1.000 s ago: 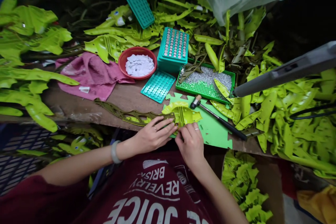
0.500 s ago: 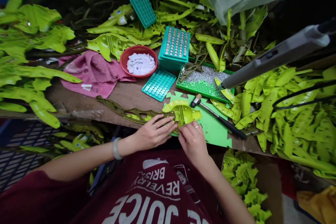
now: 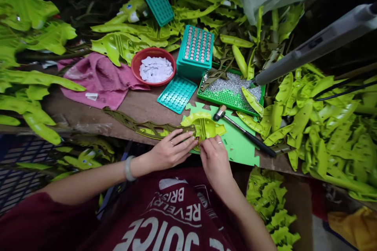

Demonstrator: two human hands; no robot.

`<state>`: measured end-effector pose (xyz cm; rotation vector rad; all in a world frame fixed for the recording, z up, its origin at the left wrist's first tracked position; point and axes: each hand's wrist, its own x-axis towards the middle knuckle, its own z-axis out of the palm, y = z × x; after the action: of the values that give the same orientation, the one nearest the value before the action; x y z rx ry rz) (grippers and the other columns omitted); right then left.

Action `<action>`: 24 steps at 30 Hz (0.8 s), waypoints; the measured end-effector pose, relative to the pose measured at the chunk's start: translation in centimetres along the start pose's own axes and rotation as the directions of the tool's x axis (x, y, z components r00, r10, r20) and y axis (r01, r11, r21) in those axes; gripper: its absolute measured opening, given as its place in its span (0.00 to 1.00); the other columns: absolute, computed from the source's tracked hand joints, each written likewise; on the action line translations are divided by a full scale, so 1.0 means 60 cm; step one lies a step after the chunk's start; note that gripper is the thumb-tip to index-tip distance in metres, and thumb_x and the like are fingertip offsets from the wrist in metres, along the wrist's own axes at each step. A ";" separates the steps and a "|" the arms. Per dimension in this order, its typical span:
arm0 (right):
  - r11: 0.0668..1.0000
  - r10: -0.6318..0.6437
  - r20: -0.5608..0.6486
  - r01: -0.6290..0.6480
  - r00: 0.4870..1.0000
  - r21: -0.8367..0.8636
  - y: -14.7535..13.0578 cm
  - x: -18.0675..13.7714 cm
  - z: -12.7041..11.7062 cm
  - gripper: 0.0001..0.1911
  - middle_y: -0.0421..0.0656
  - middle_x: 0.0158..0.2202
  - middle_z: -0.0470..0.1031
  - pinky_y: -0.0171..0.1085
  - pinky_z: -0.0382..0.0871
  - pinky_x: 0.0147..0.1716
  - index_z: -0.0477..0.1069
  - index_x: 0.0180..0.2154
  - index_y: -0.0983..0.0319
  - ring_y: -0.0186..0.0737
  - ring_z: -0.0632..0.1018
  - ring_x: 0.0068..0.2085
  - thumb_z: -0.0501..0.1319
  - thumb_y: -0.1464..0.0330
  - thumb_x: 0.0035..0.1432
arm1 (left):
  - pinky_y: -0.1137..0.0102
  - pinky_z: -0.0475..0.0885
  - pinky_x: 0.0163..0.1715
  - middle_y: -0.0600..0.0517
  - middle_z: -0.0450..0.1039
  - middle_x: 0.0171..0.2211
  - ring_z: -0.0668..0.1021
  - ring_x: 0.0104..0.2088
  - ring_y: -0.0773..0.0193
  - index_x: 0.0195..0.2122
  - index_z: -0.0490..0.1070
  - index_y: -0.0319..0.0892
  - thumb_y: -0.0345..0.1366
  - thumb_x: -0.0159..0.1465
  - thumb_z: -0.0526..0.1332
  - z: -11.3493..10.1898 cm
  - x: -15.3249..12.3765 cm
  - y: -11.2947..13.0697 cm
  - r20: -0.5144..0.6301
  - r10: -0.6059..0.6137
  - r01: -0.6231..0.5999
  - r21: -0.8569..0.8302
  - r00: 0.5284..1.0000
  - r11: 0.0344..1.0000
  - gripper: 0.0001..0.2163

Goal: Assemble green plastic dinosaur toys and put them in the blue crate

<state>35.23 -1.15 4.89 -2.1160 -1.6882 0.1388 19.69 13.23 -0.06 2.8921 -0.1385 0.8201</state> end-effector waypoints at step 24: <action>0.858 0.321 -0.030 -0.304 0.947 -0.415 0.037 0.468 -0.143 0.12 0.57 0.47 0.78 0.45 0.71 0.45 0.76 0.43 0.66 0.53 0.78 0.50 0.55 0.68 0.68 | 0.55 0.74 0.61 0.42 0.77 0.57 0.75 0.62 0.52 0.58 0.74 0.40 0.37 0.68 0.61 0.017 -0.016 -0.003 -0.050 0.008 -0.004 0.085 0.999 0.996 0.18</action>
<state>47.25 22.85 16.93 -2.7160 -1.4774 -0.0955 19.44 13.29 -1.44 2.9482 -0.1102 0.9208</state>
